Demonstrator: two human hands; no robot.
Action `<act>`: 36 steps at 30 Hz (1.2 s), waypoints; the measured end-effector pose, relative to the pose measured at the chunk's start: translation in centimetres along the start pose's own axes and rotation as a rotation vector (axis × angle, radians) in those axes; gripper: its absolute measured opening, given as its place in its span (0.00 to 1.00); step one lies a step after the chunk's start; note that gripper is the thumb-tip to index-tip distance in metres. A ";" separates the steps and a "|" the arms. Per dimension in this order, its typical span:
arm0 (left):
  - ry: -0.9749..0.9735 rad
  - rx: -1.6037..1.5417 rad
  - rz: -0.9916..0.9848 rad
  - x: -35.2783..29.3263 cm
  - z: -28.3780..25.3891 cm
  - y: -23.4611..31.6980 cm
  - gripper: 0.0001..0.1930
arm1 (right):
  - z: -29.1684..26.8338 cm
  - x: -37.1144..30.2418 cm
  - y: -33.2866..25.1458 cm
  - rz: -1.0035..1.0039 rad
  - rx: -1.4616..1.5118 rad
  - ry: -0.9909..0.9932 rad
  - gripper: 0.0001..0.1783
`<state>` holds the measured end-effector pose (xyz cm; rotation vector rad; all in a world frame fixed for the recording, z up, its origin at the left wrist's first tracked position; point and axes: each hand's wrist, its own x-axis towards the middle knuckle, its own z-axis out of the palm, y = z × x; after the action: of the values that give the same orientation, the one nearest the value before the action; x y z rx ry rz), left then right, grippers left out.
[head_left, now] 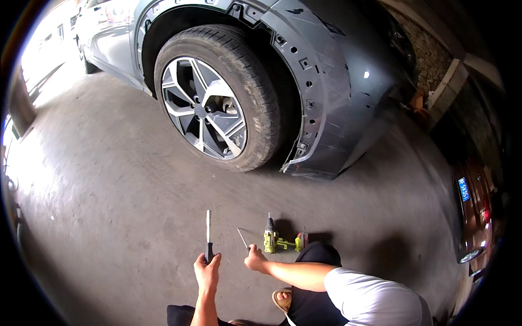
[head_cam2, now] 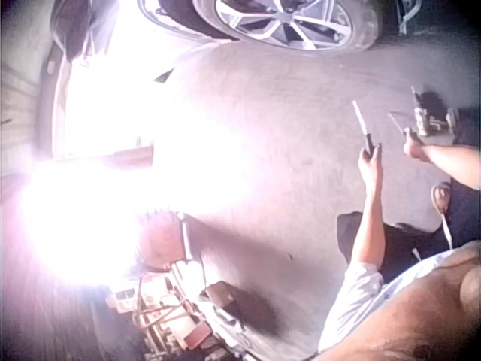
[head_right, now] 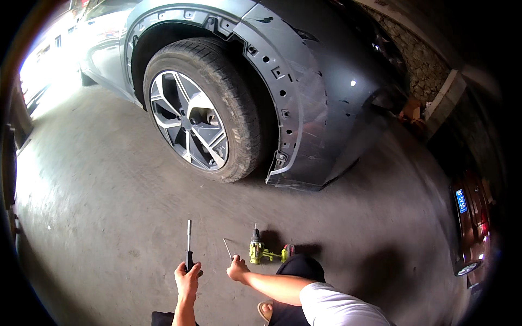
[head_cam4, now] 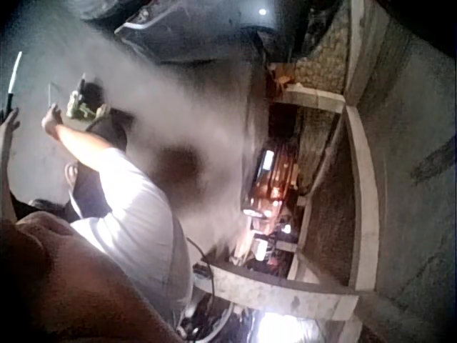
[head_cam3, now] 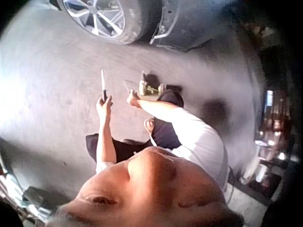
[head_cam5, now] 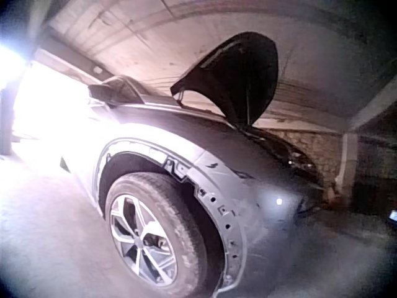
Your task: The person uses a power drill and a screwdriver to remove and re-attach a plastic fender liner and bumper trim on a car. They also operate a car key fob to unlock the vehicle and check the dashboard screen.
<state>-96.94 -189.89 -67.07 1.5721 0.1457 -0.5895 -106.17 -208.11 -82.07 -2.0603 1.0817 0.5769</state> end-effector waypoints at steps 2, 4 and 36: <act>0.024 0.037 -0.038 -0.3 -0.6 0.2 0.13 | 0.4 -0.3 -0.5 -0.011 -0.061 -0.050 0.36; 0.001 0.021 -0.084 -0.6 -0.4 0.6 0.13 | 1.7 0.9 1.6 -0.045 -0.203 -0.090 0.37; -0.005 -0.937 -0.107 -1.5 -2.1 3.9 0.20 | -10.3 -14.8 -12.1 -1.488 -0.361 0.115 0.42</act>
<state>-95.90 -187.89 -62.95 0.6552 0.4348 -0.4964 -103.58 -203.80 -60.90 -2.5190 -0.6878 -0.1529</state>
